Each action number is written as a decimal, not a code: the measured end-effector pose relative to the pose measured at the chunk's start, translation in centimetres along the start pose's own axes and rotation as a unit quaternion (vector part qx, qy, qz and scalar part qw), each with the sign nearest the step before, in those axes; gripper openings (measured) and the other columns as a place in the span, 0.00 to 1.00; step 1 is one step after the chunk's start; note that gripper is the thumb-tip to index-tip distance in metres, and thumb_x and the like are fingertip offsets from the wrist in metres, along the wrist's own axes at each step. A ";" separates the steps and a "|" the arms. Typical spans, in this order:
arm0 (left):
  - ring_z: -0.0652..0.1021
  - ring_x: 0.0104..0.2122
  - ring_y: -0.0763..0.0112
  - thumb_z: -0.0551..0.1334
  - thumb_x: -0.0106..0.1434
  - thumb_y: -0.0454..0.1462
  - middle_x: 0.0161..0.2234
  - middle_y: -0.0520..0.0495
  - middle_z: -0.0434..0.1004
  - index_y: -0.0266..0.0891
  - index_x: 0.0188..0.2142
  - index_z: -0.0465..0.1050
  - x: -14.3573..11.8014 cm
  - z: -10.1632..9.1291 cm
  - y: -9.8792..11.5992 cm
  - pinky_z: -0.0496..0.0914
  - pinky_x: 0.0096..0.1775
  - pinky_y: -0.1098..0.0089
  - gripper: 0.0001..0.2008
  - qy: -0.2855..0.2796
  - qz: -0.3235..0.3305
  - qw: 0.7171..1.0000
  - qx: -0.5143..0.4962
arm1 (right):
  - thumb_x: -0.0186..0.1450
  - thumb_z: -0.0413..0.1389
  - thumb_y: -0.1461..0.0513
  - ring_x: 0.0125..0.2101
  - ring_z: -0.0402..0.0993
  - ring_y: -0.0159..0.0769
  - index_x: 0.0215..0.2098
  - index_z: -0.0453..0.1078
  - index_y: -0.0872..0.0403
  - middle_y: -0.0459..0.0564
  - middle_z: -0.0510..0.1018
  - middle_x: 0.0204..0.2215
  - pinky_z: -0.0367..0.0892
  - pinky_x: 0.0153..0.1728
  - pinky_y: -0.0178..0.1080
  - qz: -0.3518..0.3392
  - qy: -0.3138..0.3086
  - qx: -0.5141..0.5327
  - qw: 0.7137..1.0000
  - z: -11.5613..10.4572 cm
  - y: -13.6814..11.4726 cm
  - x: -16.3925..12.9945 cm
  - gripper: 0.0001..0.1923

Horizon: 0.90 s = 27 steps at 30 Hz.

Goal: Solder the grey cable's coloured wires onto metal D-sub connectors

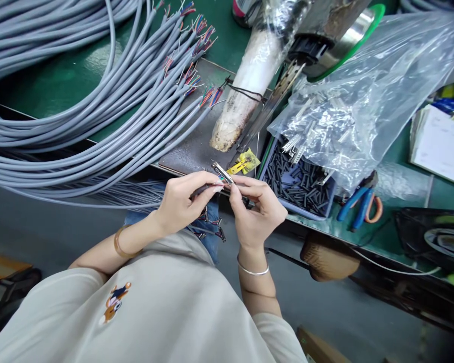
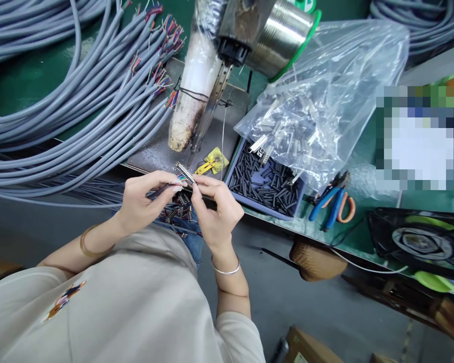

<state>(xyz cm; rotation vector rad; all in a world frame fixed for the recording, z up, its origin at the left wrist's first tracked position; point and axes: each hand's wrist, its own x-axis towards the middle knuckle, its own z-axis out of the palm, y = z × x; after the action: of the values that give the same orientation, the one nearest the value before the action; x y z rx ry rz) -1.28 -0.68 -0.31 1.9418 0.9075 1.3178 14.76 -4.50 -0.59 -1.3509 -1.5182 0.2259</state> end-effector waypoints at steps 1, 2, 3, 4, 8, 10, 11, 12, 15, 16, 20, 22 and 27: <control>0.78 0.25 0.80 0.67 0.66 0.32 0.34 0.47 0.85 0.34 0.40 0.77 0.2 0.0 0.1 0.71 0.28 0.81 0.03 -0.007 -0.037 0.999 -0.031 | 0.65 0.63 0.70 0.39 0.84 0.33 0.36 0.73 0.51 0.45 0.86 0.39 0.80 0.38 0.36 -0.007 0.008 -0.002 1.000 0.0 0.0 0.0 0.08; 0.76 0.23 0.81 0.67 0.66 0.34 0.33 0.48 0.84 0.34 0.39 0.77 0.3 -0.1 0.1 0.69 0.26 0.80 0.04 -0.014 -0.069 0.996 -0.056 | 0.65 0.63 0.70 0.40 0.84 0.33 0.37 0.73 0.51 0.45 0.86 0.39 0.81 0.40 0.37 -0.020 0.015 -0.009 1.000 0.1 0.1 0.1 0.08; 0.74 0.22 0.81 0.67 0.66 0.35 0.32 0.48 0.83 0.34 0.39 0.77 0.4 -0.1 0.1 0.68 0.25 0.80 0.04 -0.019 -0.094 0.993 -0.075 | 0.65 0.63 0.71 0.40 0.84 0.32 0.37 0.73 0.51 0.45 0.86 0.39 0.80 0.42 0.37 -0.036 0.019 -0.017 0.999 0.1 0.1 0.2 0.09; 0.74 0.22 0.81 0.66 0.66 0.35 0.31 0.48 0.83 0.34 0.38 0.77 0.5 0.0 0.1 0.68 0.25 0.79 0.04 -0.020 -0.112 0.990 -0.085 | 0.64 0.63 0.71 0.41 0.84 0.32 0.37 0.73 0.51 0.45 0.86 0.39 0.80 0.43 0.37 -0.051 0.019 -0.025 0.998 0.2 0.1 0.2 0.10; 0.74 0.23 0.80 0.65 0.66 0.35 0.28 0.50 0.79 0.35 0.35 0.76 0.7 0.3 -0.2 0.67 0.26 0.78 0.04 0.006 -0.135 0.989 -0.065 | 0.63 0.64 0.71 0.42 0.84 0.33 0.38 0.72 0.51 0.48 0.86 0.42 0.80 0.44 0.36 -0.096 0.008 -0.051 0.994 0.4 0.1 0.4 0.10; 0.71 0.21 0.81 0.65 0.65 0.34 0.26 0.52 0.77 0.36 0.34 0.75 0.8 0.5 -0.2 0.64 0.25 0.78 0.04 0.020 -0.138 0.989 -0.052 | 0.63 0.64 0.71 0.42 0.84 0.33 0.38 0.72 0.52 0.49 0.86 0.42 0.80 0.44 0.36 -0.103 0.010 -0.052 0.993 0.5 0.2 0.6 0.10; 0.70 0.20 0.82 0.65 0.65 0.33 0.25 0.53 0.76 0.36 0.34 0.75 0.9 0.5 -0.2 0.63 0.24 0.78 0.03 0.024 -0.136 0.989 -0.048 | 0.63 0.64 0.71 0.42 0.84 0.33 0.37 0.72 0.52 0.49 0.86 0.42 0.80 0.44 0.36 -0.103 0.012 -0.051 0.993 0.5 0.2 0.6 0.10; 0.68 0.19 0.83 0.65 0.64 0.32 0.24 0.54 0.75 0.36 0.33 0.74 1.0 0.6 -0.2 0.62 0.23 0.79 0.02 0.027 -0.131 0.990 -0.044 | 0.63 0.64 0.71 0.42 0.84 0.34 0.37 0.72 0.52 0.49 0.86 0.42 0.80 0.44 0.37 -0.102 0.014 -0.050 0.993 0.6 0.3 0.7 0.10; 0.64 0.17 0.85 0.64 0.62 0.29 0.22 0.57 0.72 0.37 0.32 0.73 1.4 0.7 0.0 0.59 0.22 0.79 0.03 0.038 -0.105 0.993 -0.024 | 0.63 0.64 0.71 0.42 0.85 0.34 0.37 0.71 0.52 0.49 0.86 0.42 0.80 0.44 0.37 -0.105 0.017 -0.049 0.993 0.7 0.4 0.8 0.10; 0.64 0.17 0.85 0.64 0.61 0.29 0.22 0.57 0.71 0.37 0.31 0.72 1.5 0.8 0.0 0.58 0.22 0.79 0.04 0.041 -0.099 0.994 -0.015 | 0.63 0.64 0.71 0.42 0.85 0.34 0.37 0.71 0.52 0.49 0.86 0.42 0.80 0.44 0.37 -0.106 0.018 -0.048 0.993 0.7 0.5 0.9 0.10; 0.63 0.17 0.86 0.63 0.60 0.28 0.22 0.57 0.72 0.37 0.31 0.72 1.8 0.8 0.0 0.58 0.21 0.80 0.04 0.044 -0.088 0.995 -0.002 | 0.63 0.64 0.71 0.41 0.85 0.34 0.37 0.71 0.51 0.47 0.86 0.41 0.80 0.43 0.37 -0.100 0.026 -0.044 0.994 0.8 0.5 0.9 0.10; 0.65 0.17 0.85 0.64 0.61 0.29 0.24 0.56 0.74 0.37 0.31 0.72 1.7 0.8 0.0 0.60 0.21 0.80 0.04 0.038 -0.088 0.995 -0.008 | 0.63 0.65 0.71 0.41 0.85 0.34 0.36 0.71 0.51 0.47 0.86 0.41 0.80 0.43 0.37 -0.095 0.027 -0.042 0.994 0.9 0.5 1.0 0.10; 0.71 0.21 0.82 0.64 0.62 0.30 0.26 0.53 0.75 0.37 0.32 0.74 1.6 0.7 -0.3 0.64 0.25 0.79 0.02 0.028 -0.113 0.993 -0.030 | 0.63 0.65 0.71 0.41 0.85 0.35 0.36 0.71 0.51 0.48 0.86 0.42 0.80 0.43 0.38 -0.096 0.029 -0.037 0.994 0.9 0.7 1.1 0.10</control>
<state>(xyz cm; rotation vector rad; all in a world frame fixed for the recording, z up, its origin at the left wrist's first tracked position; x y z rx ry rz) -0.27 0.67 0.08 1.7069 1.0698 1.2572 14.69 -2.91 -0.88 -1.2482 -1.6100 0.0093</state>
